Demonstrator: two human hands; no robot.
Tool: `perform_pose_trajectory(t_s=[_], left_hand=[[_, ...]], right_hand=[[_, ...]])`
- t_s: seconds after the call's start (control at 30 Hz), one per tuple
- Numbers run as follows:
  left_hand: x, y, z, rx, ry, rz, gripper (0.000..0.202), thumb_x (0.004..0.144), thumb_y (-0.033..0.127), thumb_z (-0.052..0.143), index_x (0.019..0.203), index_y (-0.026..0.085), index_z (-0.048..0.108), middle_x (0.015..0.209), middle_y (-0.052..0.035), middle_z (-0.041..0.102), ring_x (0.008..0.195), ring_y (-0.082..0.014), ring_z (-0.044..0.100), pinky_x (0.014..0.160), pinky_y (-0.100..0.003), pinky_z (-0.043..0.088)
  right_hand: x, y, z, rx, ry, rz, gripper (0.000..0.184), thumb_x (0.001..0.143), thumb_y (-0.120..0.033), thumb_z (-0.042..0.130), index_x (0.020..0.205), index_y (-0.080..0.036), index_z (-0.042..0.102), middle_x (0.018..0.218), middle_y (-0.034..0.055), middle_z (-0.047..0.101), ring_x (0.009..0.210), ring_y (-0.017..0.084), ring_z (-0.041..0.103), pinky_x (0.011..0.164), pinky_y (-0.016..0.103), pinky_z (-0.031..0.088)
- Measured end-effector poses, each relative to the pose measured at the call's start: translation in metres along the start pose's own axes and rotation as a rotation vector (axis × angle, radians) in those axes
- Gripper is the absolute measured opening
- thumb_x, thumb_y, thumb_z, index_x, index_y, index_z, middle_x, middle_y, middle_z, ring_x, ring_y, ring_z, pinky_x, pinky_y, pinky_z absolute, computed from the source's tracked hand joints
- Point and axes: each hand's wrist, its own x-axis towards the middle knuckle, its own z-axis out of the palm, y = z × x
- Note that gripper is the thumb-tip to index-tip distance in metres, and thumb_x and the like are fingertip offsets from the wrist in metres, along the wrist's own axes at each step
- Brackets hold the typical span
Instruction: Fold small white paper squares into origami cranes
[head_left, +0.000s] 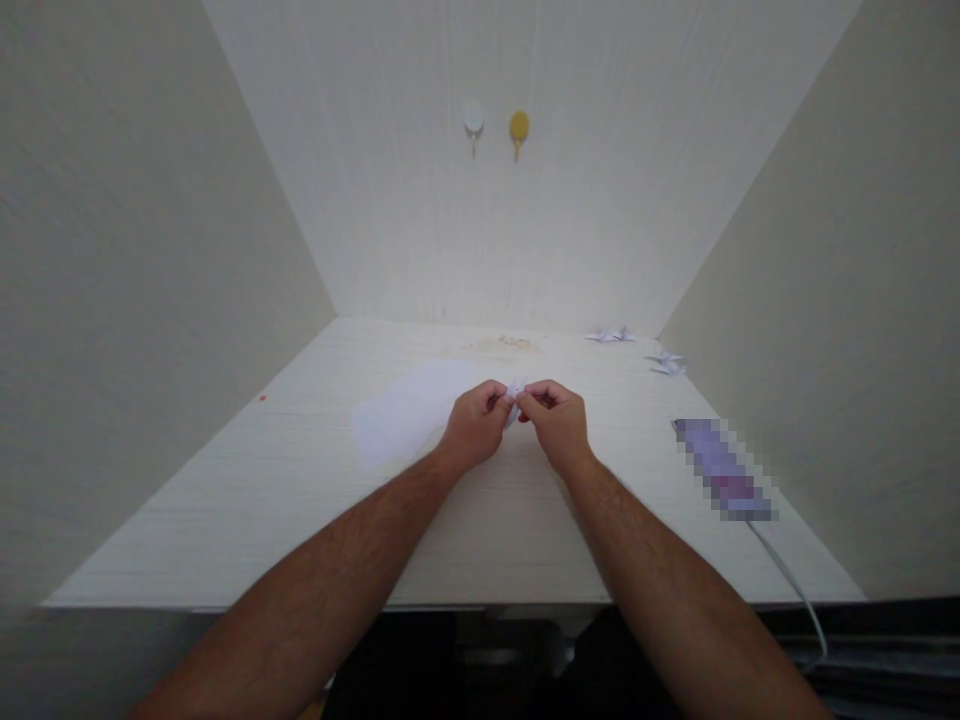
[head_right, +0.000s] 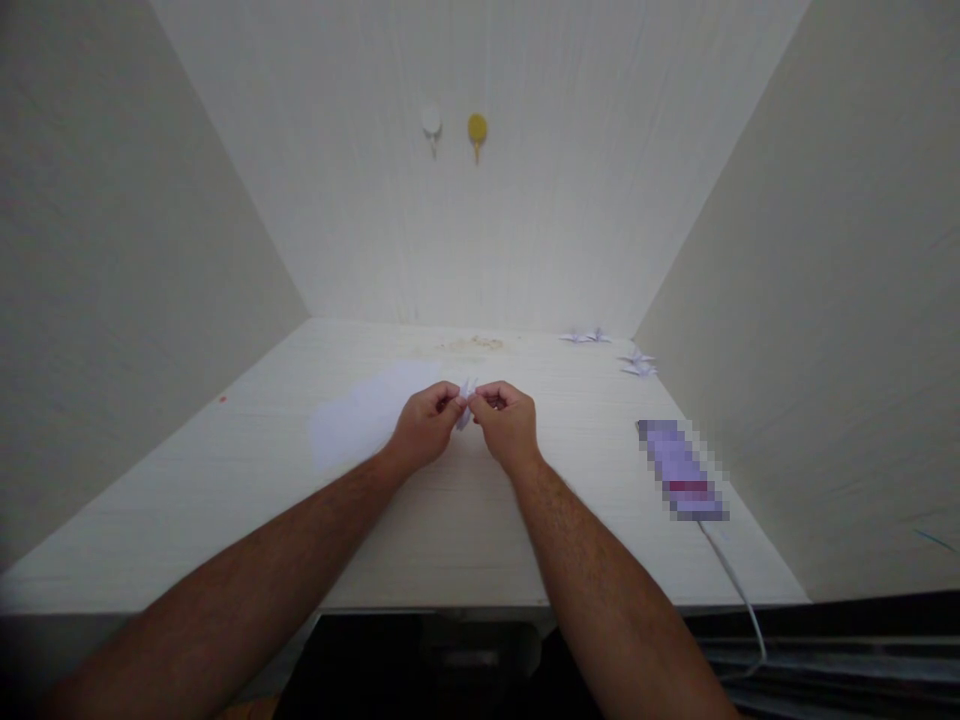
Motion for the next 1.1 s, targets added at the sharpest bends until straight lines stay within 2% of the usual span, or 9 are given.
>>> perform_pose_trajectory(t_s=[0.13, 0.23, 0.37, 0.5, 0.63, 0.73, 0.87, 1.1], left_hand=[[0.0004, 0.0006, -0.0026, -0.021, -0.06, 0.0, 0.023, 0.081, 0.036, 0.058, 0.067, 0.018, 0.06, 0.057, 0.0022, 0.057, 0.053, -0.0108, 0.046, 0.051, -0.023, 0.033], [0.0024, 0.0019, -0.005, -0.131, -0.116, -0.05, 0.022, 0.074, 0.035, 0.066, 0.065, 0.017, 0.06, 0.057, 0.0014, 0.058, 0.051, -0.0096, 0.046, 0.049, -0.023, 0.032], [0.0061, 0.0016, -0.0058, -0.478, -0.056, -0.24, 0.022, 0.069, 0.031, 0.071, 0.066, 0.018, 0.053, 0.053, 0.0027, 0.056, 0.046, -0.0088, 0.048, 0.046, -0.022, 0.036], [0.0082, 0.0, -0.0059, -0.653, 0.005, -0.342, 0.025, 0.063, 0.026, 0.075, 0.073, 0.017, 0.053, 0.06, 0.0011, 0.06, 0.055, -0.0122, 0.06, 0.049, -0.022, 0.043], [0.0072, 0.0009, -0.007, -0.676, 0.03, -0.324, 0.034, 0.06, 0.022, 0.076, 0.087, 0.016, 0.057, 0.074, -0.0006, 0.067, 0.061, -0.0126, 0.064, 0.054, -0.022, 0.048], [0.0055, 0.0006, -0.0071, -0.688, 0.042, -0.291, 0.032, 0.06, 0.023, 0.078, 0.084, 0.016, 0.057, 0.071, -0.0002, 0.067, 0.063, -0.0132, 0.065, 0.058, -0.024, 0.052], [0.0048, -0.0016, -0.0063, -0.703, 0.028, -0.286, 0.032, 0.057, 0.023, 0.081, 0.077, 0.015, 0.057, 0.067, -0.0011, 0.067, 0.061, -0.0124, 0.064, 0.064, -0.027, 0.054], [0.0047, -0.0028, -0.0065, -0.734, -0.008, -0.284, 0.034, 0.057, 0.023, 0.083, 0.076, 0.014, 0.057, 0.067, -0.0009, 0.067, 0.061, -0.0123, 0.064, 0.068, -0.031, 0.056]], right_hand=[[0.0001, -0.0003, -0.0024, -0.044, 0.002, -0.013, 0.016, 0.069, -0.033, 0.069, 0.066, -0.017, 0.067, 0.052, -0.0019, 0.061, 0.048, 0.012, 0.055, 0.047, 0.023, 0.044], [0.0007, -0.0006, -0.0045, -0.051, -0.038, -0.029, 0.017, 0.07, -0.033, 0.068, 0.065, -0.017, 0.067, 0.052, -0.0017, 0.061, 0.049, 0.012, 0.056, 0.049, 0.024, 0.045], [0.0016, 0.0014, -0.0049, 0.031, -0.073, -0.016, 0.022, 0.072, -0.037, 0.067, 0.081, -0.017, 0.068, 0.061, -0.0005, 0.065, 0.054, 0.013, 0.058, 0.054, 0.026, 0.048], [0.0001, 0.0034, -0.0048, -0.056, -0.016, -0.133, 0.014, 0.073, -0.03, 0.066, 0.079, -0.018, 0.064, 0.074, 0.0019, 0.066, 0.063, 0.013, 0.059, 0.059, 0.027, 0.049], [-0.0027, 0.0016, -0.005, -0.248, 0.007, -0.335, 0.008, 0.073, -0.025, 0.067, 0.079, -0.02, 0.064, 0.081, 0.0021, 0.065, 0.068, 0.014, 0.057, 0.064, 0.027, 0.049], [-0.0031, 0.0004, -0.0055, -0.368, 0.036, -0.448, 0.007, 0.074, -0.024, 0.067, 0.078, -0.02, 0.065, 0.078, 0.0011, 0.061, 0.066, 0.013, 0.053, 0.064, 0.028, 0.046], [-0.0015, 0.0021, -0.0066, -0.421, 0.068, -0.473, 0.011, 0.074, -0.024, 0.069, 0.082, -0.019, 0.065, 0.078, 0.0007, 0.06, 0.066, 0.013, 0.051, 0.064, 0.028, 0.044], [-0.0006, 0.0032, -0.0077, -0.465, 0.017, -0.436, 0.009, 0.077, -0.027, 0.067, 0.075, -0.02, 0.061, 0.073, -0.0002, 0.06, 0.07, 0.015, 0.052, 0.067, 0.029, 0.043]])
